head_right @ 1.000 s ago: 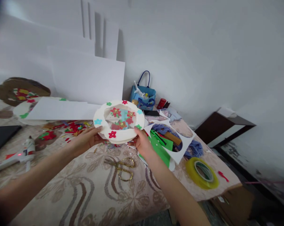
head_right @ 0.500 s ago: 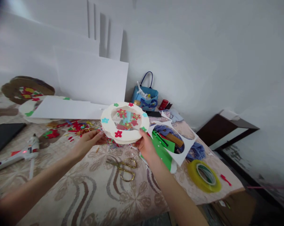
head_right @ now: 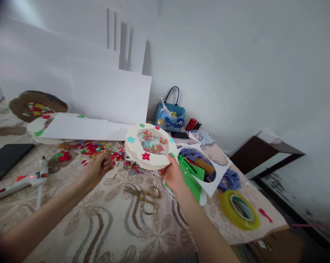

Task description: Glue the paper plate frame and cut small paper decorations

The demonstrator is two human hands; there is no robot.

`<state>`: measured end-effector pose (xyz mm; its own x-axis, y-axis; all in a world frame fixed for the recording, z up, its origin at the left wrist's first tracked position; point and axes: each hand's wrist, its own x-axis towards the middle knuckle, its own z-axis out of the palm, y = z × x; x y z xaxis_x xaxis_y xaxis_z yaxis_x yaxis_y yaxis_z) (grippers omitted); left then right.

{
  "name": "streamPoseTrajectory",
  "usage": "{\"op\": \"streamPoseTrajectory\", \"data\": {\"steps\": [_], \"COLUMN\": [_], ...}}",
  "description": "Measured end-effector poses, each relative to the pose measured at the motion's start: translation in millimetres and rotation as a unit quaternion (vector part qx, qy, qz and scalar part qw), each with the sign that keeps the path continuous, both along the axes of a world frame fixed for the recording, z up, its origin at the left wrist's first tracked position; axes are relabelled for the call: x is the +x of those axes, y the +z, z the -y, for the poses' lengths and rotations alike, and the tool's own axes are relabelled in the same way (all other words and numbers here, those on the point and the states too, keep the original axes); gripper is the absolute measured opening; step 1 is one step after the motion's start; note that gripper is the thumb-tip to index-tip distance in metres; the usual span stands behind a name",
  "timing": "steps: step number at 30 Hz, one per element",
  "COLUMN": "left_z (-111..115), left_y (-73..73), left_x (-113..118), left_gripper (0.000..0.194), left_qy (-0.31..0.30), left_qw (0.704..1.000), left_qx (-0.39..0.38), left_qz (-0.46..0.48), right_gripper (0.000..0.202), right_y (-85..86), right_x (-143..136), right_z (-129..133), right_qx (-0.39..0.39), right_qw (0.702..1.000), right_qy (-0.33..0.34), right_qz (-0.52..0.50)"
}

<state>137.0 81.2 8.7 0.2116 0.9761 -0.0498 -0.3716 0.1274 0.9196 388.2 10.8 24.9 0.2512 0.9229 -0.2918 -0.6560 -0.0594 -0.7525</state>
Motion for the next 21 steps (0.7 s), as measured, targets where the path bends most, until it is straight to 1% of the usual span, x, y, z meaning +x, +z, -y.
{"op": "streamPoseTrajectory", "data": {"steps": [2,4,8,11,16,18,21], "left_z": [-1,-3,-10,-13,-12,-14,-22], "left_y": [-0.4,0.9,9.5,15.8,17.2,19.7,29.9], "left_x": [-3,-5,1,10,20,19,12], "left_gripper": [0.044,0.045,0.028,0.026,0.018,0.024,0.044], "left_qy": [0.002,-0.005,-0.028,-0.049,-0.076,-0.083,-0.092], "left_qw": [1.0,0.999,0.998,0.997,0.99,0.988,0.984], "left_qx": [-0.019,-0.037,-0.051,-0.058,-0.089,-0.106,-0.133], "left_qz": [-0.006,-0.016,-0.004,0.03,0.075,0.082,0.08], "right_gripper": [0.021,0.021,0.023,0.026,0.028,0.029,0.028], "right_y": [0.6,1.5,1.6,-1.5,-6.9,-7.3,-6.8], "right_x": [2,3,2,1,1,4,10], "right_z": [2,4,7,9,11,11,9], "right_qx": [-0.003,-0.01,-0.013,-0.002,0.005,0.008,0.005], "right_qw": [1.0,1.0,1.0,1.0,0.998,0.998,0.995], "right_qy": [0.001,0.006,0.014,0.031,0.054,0.062,0.075], "right_qz": [-0.005,-0.006,-0.003,0.001,0.015,0.031,0.063]}}
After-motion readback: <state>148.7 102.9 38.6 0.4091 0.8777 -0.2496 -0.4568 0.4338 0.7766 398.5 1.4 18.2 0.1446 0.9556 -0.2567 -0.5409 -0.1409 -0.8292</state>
